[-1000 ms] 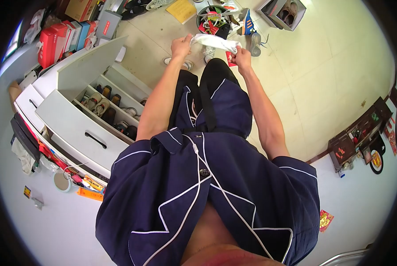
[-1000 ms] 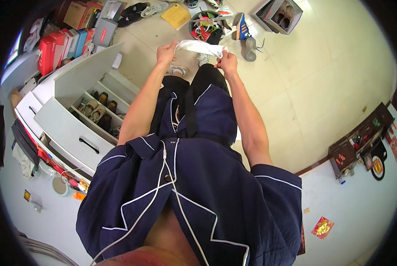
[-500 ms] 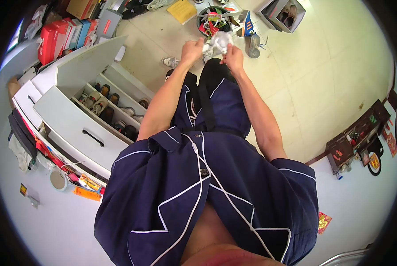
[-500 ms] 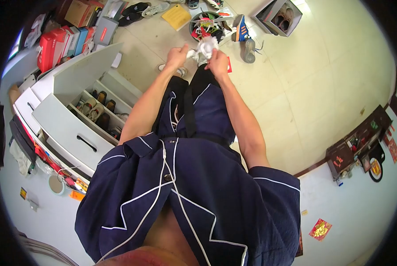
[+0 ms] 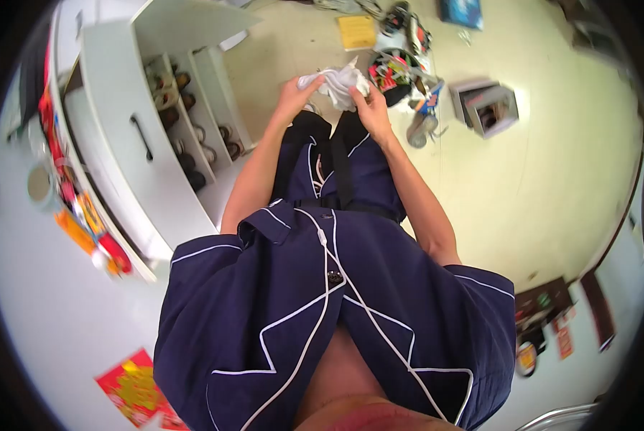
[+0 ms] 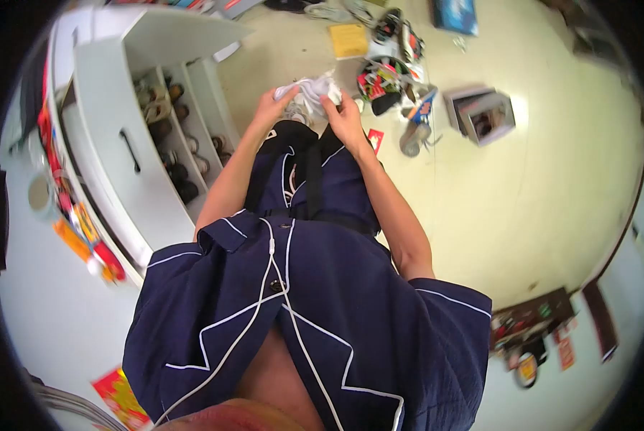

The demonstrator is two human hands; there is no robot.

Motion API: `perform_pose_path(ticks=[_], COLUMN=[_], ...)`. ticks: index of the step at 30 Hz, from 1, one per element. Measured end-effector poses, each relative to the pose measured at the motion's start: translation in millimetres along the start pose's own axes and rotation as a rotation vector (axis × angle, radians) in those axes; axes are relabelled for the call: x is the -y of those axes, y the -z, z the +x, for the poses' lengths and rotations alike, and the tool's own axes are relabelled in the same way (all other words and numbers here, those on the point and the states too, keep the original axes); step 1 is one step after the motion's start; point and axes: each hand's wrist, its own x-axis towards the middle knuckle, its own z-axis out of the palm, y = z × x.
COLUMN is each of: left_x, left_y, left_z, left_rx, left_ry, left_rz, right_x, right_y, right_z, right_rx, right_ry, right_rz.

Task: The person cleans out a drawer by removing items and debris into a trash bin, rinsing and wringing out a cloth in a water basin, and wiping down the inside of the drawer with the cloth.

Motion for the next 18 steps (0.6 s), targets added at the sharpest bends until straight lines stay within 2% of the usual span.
perform_pose_path(ticks=[2, 3, 4, 5, 7, 8, 11, 13, 15, 17, 18], left_x=[9, 22, 43, 47, 49, 57, 88, 99, 111, 111, 102], left_y=[26, 37, 41, 52, 67, 72, 76, 82, 98, 106, 107], left_z=[-5, -7, -2, -4, -3, 2, 29, 41, 31, 20, 9], left_rx=[-0.120, -0.172, -0.226, -0.260, -0.409, -0.416, -0.425, -0.657, -0.732, -0.823, -0.682], left_ry=[0.031, 0.053, 0.147, 0.154, 0.071, 0.079, 0.217, 0.473, 0.493, 0.510, 0.445], left_rz=[0.006, 0.035, -0.194, -0.215, 0.033, 0.019, 0.074, -0.554, -0.586, -0.628, -0.638], right_x=[23, 18, 14, 18, 14, 15, 26, 32, 53, 73, 73], right_y=[-25, -31, -30, -32, -33, -37, -54, -63, -71, -90, -100], right_z=[9, 17, 24, 27, 34, 34, 26, 27, 24, 20, 23], right_rx=[-0.012, 0.017, 0.008, -0.010, -0.047, -0.033, 0.026, 0.038, 0.048, 0.166, 0.217], right_ry=[0.190, 0.117, 0.077, 0.035, 0.015, -0.003, 0.038, 0.043, 0.054, 0.077, 0.168], right_rz=[0.004, 0.058, 0.096, 0.134, 0.221, 0.225, 0.170, 0.147, 0.113, 0.041, -0.068])
